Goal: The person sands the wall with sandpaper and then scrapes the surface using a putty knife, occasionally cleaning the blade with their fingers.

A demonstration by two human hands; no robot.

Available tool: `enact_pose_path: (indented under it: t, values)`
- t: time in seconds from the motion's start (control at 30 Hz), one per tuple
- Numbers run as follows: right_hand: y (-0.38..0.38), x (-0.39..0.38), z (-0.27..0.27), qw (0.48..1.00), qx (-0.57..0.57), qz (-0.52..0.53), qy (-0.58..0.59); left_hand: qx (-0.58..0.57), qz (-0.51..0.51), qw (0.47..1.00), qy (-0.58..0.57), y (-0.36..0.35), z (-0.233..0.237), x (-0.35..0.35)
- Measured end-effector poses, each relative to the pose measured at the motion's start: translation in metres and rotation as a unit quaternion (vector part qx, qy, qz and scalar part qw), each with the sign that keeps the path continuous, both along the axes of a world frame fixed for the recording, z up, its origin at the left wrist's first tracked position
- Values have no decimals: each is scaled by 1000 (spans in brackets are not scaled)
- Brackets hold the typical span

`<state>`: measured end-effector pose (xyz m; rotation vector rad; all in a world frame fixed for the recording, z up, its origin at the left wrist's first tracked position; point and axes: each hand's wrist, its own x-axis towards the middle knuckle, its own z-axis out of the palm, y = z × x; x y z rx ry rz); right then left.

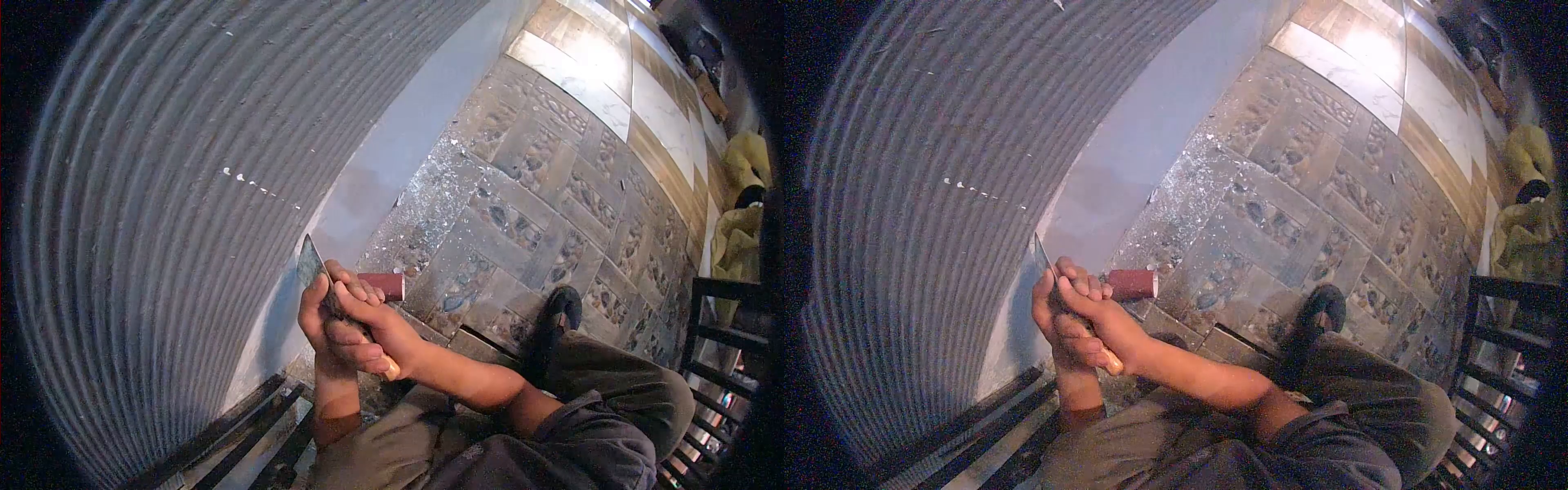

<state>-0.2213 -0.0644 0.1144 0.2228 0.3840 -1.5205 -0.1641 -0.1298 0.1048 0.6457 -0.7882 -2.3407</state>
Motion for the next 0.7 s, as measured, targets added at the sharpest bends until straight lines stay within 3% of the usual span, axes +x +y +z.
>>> enact_pose_path:
  t: [0.1,0.17,0.5,0.57,0.7]
  values:
    - [-2,-4,12,996,86,-11,-39,6,5,1000,4,1,0,-1]
    - [0,-3,1,993,-34,44,-108,-1,-1,1000,1,-1,-2,1]
    - [5,2,-14,994,-63,51,-74,-22,4,1000,-21,1,-3,3]
    - [3,0,-6,999,-14,32,-28,-26,2,1000,-12,0,-5,3]
    - [2,-4,1,996,1,59,-68,-22,-3,1000,-6,0,-4,2]
